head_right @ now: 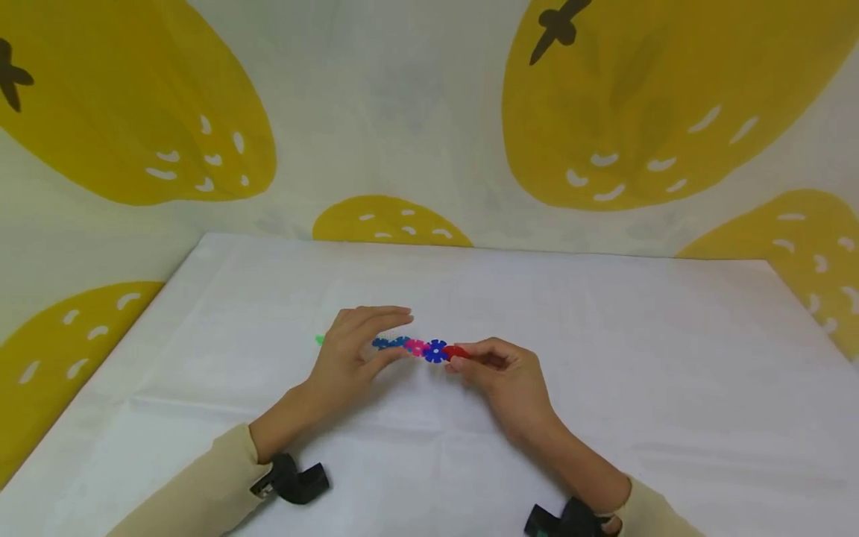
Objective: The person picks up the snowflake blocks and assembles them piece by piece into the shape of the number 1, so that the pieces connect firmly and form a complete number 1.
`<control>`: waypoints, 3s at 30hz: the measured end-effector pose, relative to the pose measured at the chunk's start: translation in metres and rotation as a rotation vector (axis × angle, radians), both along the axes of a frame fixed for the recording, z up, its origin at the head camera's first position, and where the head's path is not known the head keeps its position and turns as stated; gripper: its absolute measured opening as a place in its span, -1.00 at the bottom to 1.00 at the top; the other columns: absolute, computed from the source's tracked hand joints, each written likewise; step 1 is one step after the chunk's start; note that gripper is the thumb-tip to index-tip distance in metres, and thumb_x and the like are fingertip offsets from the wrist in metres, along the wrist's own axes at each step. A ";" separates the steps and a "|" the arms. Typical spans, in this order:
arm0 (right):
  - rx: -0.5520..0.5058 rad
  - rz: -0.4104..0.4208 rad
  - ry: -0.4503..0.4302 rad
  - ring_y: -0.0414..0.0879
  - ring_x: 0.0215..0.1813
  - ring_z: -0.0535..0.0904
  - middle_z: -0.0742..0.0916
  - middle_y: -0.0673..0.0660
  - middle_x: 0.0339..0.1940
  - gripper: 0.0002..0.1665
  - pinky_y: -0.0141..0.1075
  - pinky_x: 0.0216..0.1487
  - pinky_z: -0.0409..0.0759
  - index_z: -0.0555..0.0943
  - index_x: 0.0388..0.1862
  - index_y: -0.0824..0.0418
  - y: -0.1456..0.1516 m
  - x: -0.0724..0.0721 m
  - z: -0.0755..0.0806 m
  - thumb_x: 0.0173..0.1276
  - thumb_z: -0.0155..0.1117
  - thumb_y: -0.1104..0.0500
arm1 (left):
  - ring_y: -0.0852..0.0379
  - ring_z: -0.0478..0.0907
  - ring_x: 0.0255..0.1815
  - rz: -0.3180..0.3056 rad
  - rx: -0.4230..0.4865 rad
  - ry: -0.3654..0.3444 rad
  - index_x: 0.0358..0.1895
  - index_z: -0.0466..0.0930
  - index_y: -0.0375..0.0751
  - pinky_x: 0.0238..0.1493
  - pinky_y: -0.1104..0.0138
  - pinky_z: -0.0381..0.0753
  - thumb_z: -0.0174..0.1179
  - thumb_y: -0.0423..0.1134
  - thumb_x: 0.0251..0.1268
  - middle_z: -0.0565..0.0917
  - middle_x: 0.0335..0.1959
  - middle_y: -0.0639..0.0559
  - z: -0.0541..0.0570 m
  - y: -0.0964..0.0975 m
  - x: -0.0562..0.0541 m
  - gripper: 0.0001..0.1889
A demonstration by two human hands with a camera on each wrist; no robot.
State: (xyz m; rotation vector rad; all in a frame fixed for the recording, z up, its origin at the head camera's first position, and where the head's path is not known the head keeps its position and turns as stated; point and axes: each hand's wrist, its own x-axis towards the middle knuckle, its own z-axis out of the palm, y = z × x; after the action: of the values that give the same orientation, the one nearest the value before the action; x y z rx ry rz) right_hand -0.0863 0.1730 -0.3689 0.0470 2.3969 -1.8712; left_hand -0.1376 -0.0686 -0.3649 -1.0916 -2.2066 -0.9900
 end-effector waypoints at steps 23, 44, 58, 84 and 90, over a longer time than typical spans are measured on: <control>-0.062 -0.062 -0.065 -0.05 -0.05 0.67 0.66 0.18 0.01 -0.53 -0.36 -0.05 0.57 0.63 0.04 0.20 0.006 -0.006 0.005 0.21 0.40 0.00 | 0.06 0.59 -0.07 0.095 -0.244 -0.376 0.07 0.63 -0.14 0.00 0.17 0.53 0.16 -0.52 0.27 0.69 -0.09 0.03 0.016 -0.059 -0.018 -0.65; -0.058 -0.053 -0.087 -0.05 0.01 0.65 0.68 0.15 0.01 -0.44 -0.36 -0.02 0.55 0.56 0.15 0.14 0.016 -0.014 0.010 0.24 0.34 -0.09 | 0.18 0.58 -0.25 -0.010 -0.160 -0.362 -0.07 0.70 -0.15 -0.16 0.28 0.59 0.27 -0.57 0.13 0.70 -0.20 0.04 0.010 -0.054 -0.019 -0.66; -0.090 -0.062 0.007 -0.07 0.07 0.61 0.55 0.17 0.19 -0.39 -0.40 0.00 0.51 0.41 0.36 0.03 0.022 -0.033 0.017 0.35 0.20 -0.08 | 0.26 0.52 -0.36 -0.186 -0.044 -0.370 0.02 0.64 -0.17 -0.24 0.34 0.58 0.25 -0.50 0.16 0.61 -0.34 0.09 0.013 -0.040 0.005 -0.66; -0.323 -0.040 -0.060 0.01 0.36 0.34 0.38 0.17 0.38 -0.22 -0.29 0.13 0.44 0.32 0.44 0.11 0.004 -0.078 0.029 0.27 0.33 0.00 | 0.22 0.57 -0.33 -0.040 0.078 -0.450 -0.08 0.68 -0.20 -0.22 0.36 0.60 0.24 -0.55 0.13 0.62 -0.35 0.07 0.011 0.007 0.037 -0.70; -0.324 -0.011 -0.067 0.02 0.36 0.33 0.38 0.18 0.37 -0.27 -0.29 0.15 0.42 0.31 0.44 0.13 0.001 -0.085 0.030 0.32 0.29 0.07 | 0.18 0.59 -0.32 -0.005 0.112 -0.511 -0.11 0.66 -0.25 -0.19 0.36 0.60 0.23 -0.53 0.16 0.65 -0.29 0.04 0.007 0.017 0.039 -0.75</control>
State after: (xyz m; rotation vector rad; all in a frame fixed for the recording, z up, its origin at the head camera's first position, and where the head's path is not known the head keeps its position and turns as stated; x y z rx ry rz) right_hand -0.1718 0.1742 -0.3389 0.0954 2.0263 -2.1989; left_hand -0.0985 -0.0516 -0.3576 -0.8607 -2.4944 -1.5099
